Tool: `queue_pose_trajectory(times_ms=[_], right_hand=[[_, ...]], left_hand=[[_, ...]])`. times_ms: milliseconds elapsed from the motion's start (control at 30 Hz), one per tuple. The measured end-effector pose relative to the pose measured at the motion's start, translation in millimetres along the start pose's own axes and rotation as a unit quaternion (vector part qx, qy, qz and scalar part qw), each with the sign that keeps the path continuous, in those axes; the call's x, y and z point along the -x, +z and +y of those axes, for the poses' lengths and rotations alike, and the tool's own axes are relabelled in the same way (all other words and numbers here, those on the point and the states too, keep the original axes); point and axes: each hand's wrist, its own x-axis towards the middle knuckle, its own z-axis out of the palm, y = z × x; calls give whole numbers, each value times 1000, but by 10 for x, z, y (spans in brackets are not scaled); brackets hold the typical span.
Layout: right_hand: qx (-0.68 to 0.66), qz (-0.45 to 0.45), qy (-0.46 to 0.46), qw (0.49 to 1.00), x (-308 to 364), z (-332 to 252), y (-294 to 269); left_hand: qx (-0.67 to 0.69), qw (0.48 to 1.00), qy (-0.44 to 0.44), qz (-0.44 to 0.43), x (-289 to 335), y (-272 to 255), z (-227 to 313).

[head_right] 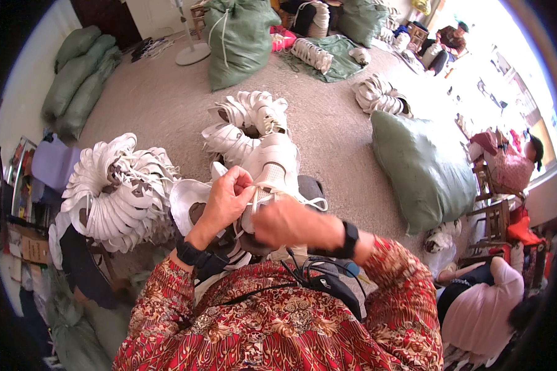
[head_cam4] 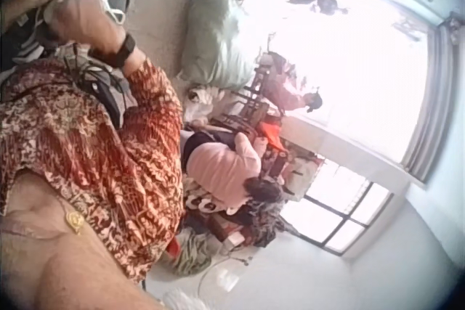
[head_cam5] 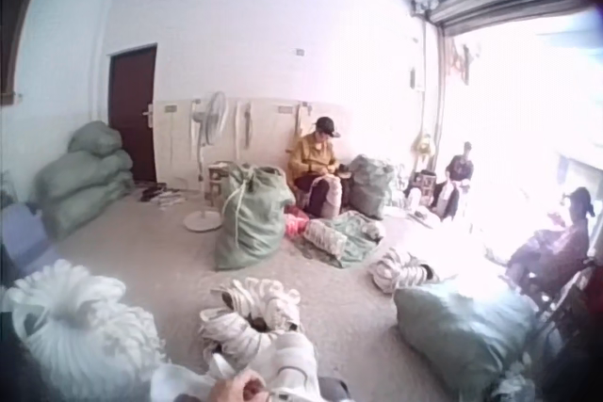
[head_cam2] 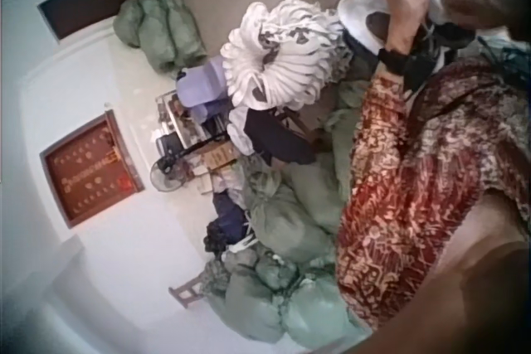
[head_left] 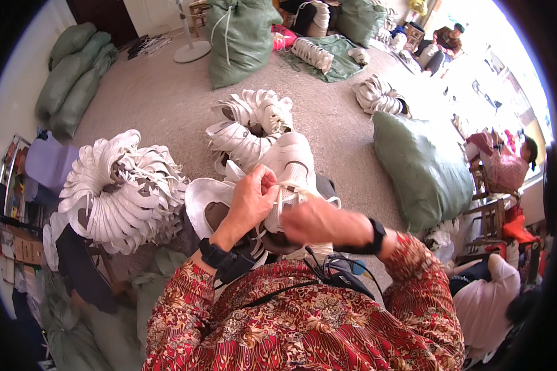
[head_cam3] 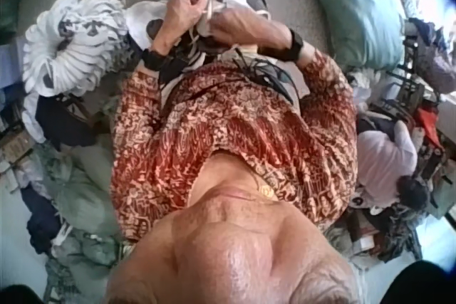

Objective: Lacing and tying shoelaces on white athletic shoe uppers.

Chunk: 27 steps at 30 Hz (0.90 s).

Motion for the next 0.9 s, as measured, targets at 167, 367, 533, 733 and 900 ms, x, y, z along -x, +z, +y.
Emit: queue_pose_trajectory(times_ms=[167, 367, 533, 733, 900], right_hand=[[-228, -227, -28, 946, 377, -587, -171], [-316, 248, -39, 915, 376, -303, -489], [-509, 241, 51, 825, 425, 71, -414], [-544, 347, 73, 760, 371, 298, -441], [-436, 338, 106, 827, 301, 282, -288]], left_hand=[[-23, 999, 44, -20, 30, 6, 47], [-79, 993, 74, -54, 93, -47, 208], [-132, 967, 197, -89, 256, -48, 287], [-202, 950, 236, -43, 251, -79, 337], [-211, 937, 277, -5, 294, -152, 585]])
